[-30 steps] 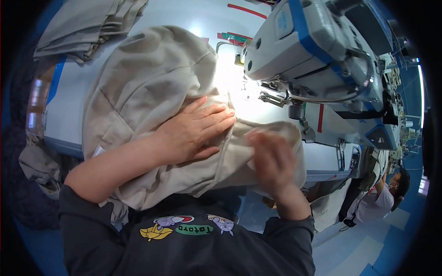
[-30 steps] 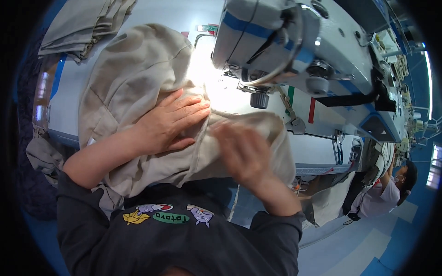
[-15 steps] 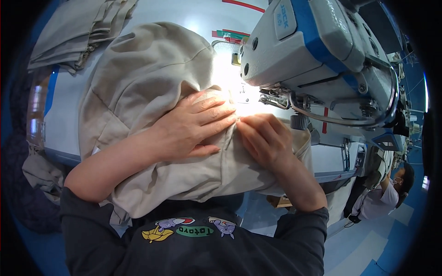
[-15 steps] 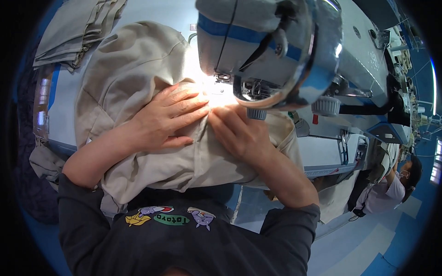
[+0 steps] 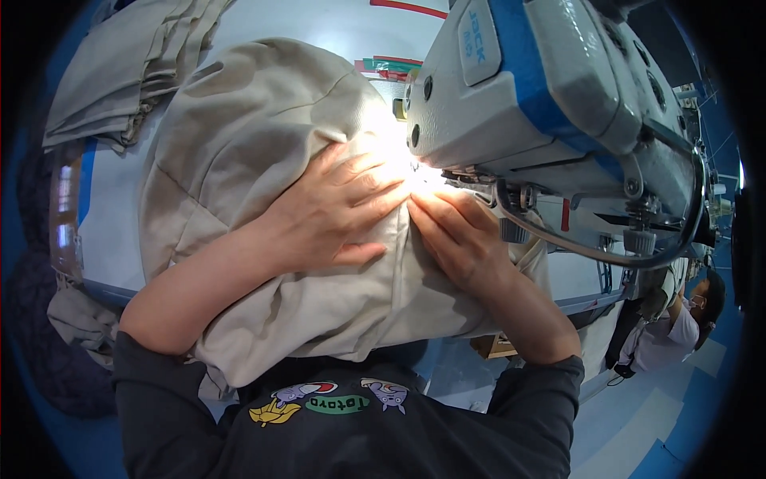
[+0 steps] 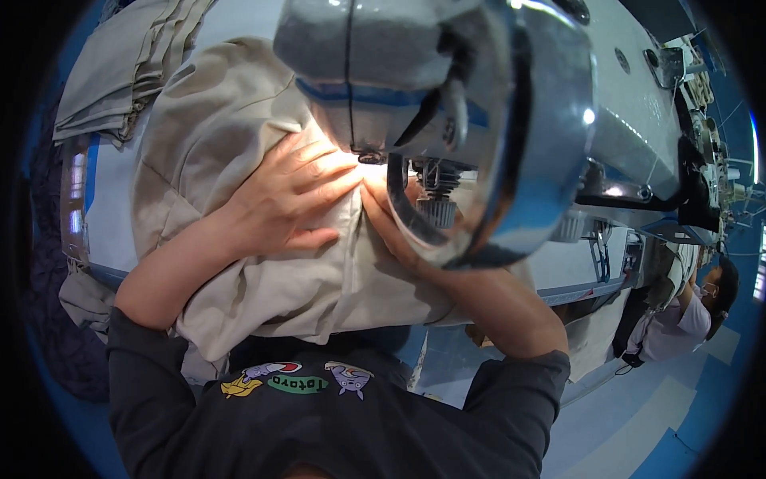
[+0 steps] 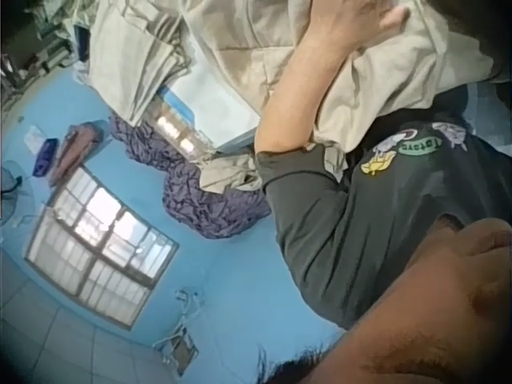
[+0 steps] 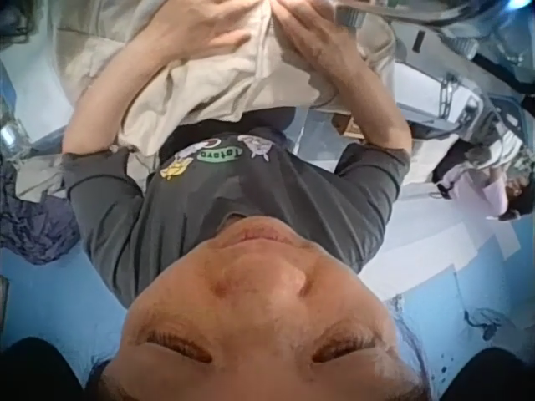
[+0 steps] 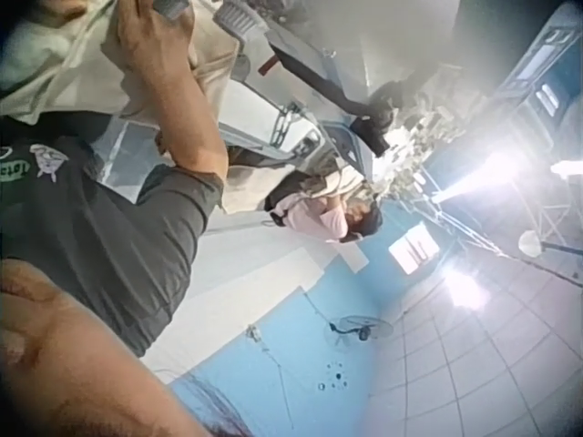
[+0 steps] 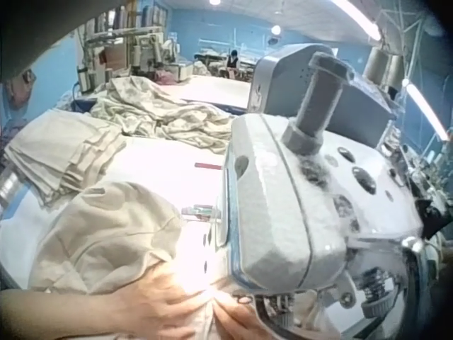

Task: Sewing pieces of beige fabric together using an industrial sewing machine in a workshop environment.

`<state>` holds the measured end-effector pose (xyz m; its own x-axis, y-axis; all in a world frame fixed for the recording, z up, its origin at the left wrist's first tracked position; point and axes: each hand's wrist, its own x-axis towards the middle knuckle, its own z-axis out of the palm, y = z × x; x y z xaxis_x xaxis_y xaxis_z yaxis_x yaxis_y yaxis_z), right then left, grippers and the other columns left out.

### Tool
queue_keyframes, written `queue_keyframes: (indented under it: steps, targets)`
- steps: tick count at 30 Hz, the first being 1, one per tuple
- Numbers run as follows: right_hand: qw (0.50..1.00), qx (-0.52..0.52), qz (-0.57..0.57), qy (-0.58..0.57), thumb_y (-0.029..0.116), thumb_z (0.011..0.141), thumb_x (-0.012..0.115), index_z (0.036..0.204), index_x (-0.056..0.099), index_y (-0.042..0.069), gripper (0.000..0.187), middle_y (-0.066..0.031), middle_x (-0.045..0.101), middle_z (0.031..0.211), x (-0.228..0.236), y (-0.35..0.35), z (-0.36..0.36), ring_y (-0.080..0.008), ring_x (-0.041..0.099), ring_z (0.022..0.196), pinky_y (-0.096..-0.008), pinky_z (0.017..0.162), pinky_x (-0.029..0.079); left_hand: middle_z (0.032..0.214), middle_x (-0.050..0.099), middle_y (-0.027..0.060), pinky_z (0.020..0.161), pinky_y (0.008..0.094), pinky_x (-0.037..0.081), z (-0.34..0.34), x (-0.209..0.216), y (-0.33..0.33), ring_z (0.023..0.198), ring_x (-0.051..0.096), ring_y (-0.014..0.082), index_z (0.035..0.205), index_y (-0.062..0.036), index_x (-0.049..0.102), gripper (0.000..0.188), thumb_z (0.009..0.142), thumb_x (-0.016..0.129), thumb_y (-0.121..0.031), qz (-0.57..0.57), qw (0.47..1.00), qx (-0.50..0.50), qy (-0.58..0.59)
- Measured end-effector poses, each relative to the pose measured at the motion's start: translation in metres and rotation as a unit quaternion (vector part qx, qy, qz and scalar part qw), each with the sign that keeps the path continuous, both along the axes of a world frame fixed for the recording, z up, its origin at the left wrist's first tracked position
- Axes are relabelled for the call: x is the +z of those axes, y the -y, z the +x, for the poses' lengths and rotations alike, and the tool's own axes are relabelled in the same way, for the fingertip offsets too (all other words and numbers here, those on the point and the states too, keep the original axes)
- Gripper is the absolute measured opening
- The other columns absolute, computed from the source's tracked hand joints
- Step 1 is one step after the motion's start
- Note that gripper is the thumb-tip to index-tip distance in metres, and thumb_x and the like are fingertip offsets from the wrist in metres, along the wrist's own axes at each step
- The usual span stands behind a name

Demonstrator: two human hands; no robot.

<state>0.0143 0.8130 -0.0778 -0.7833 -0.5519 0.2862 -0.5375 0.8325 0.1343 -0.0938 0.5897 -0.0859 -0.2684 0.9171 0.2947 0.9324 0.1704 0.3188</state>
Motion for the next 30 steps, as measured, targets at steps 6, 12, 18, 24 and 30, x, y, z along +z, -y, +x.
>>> queue_keyframes:
  steps: [6,12,18,24,30]
  targets:
    - [0.989,-0.013,-0.143,-0.023,0.004,0.080,0.068,0.110,0.069,0.002,0.031,-0.0094,0.067,0.114,-0.012,0.001,-0.014,-0.0221,0.066,0.100,-0.0319,0.088,0.052,0.132,0.054,0.0070,0.108,0.0476,0.033,-0.015,-0.002,-0.010,0.130,0.045,0.0266,0.129,-0.0101,0.055,0.063,0.073,0.075,-0.030,0.017,1.000,-0.006,0.020]
    - [0.989,-0.028,-0.147,-0.014,0.004,0.080,0.066,0.111,0.070,0.004,0.031,-0.0089,0.068,0.114,-0.009,0.001,-0.016,-0.0203,0.066,0.101,-0.0311,0.089,0.051,0.132,0.055,0.0073,0.111,0.0465,0.030,-0.011,-0.007,-0.010,0.130,0.044,0.0274,0.126,-0.0106,0.056,0.059,0.074,0.074,-0.032,0.003,1.000,0.020,0.000]
    - [0.986,-0.101,-0.124,0.047,0.003,0.079,0.067,0.110,0.070,0.005,0.031,-0.0072,0.067,0.114,-0.018,-0.001,-0.010,-0.0201,0.066,0.099,-0.0305,0.088,0.051,0.124,0.056,0.0086,0.110,0.0484,0.031,-0.011,-0.008,-0.013,0.124,0.047,0.0288,0.126,-0.0103,0.057,0.060,0.072,0.075,-0.029,0.028,0.999,0.029,-0.016]
    - [0.952,-0.149,-0.238,0.118,0.002,0.081,0.072,0.110,0.070,0.005,0.029,-0.0078,0.067,0.115,-0.040,-0.009,-0.006,-0.0188,0.066,0.098,-0.0295,0.084,0.052,0.132,0.055,0.0074,0.112,0.0471,0.029,-0.015,-0.007,-0.009,0.131,0.044,0.0264,0.125,-0.0128,0.058,0.055,0.076,0.073,-0.030,0.001,0.999,0.038,-0.011]
    - [0.847,-0.168,-0.394,0.315,0.023,0.095,0.060,0.132,0.055,0.009,0.040,-0.0125,0.056,0.135,-0.070,-0.094,-0.012,-0.0259,0.057,0.117,-0.0413,0.101,0.044,0.130,0.056,0.0076,0.112,0.0467,0.029,-0.018,-0.011,-0.011,0.130,0.045,0.0257,0.124,-0.0135,0.059,0.052,0.076,0.073,-0.029,-0.008,0.999,0.040,-0.024]
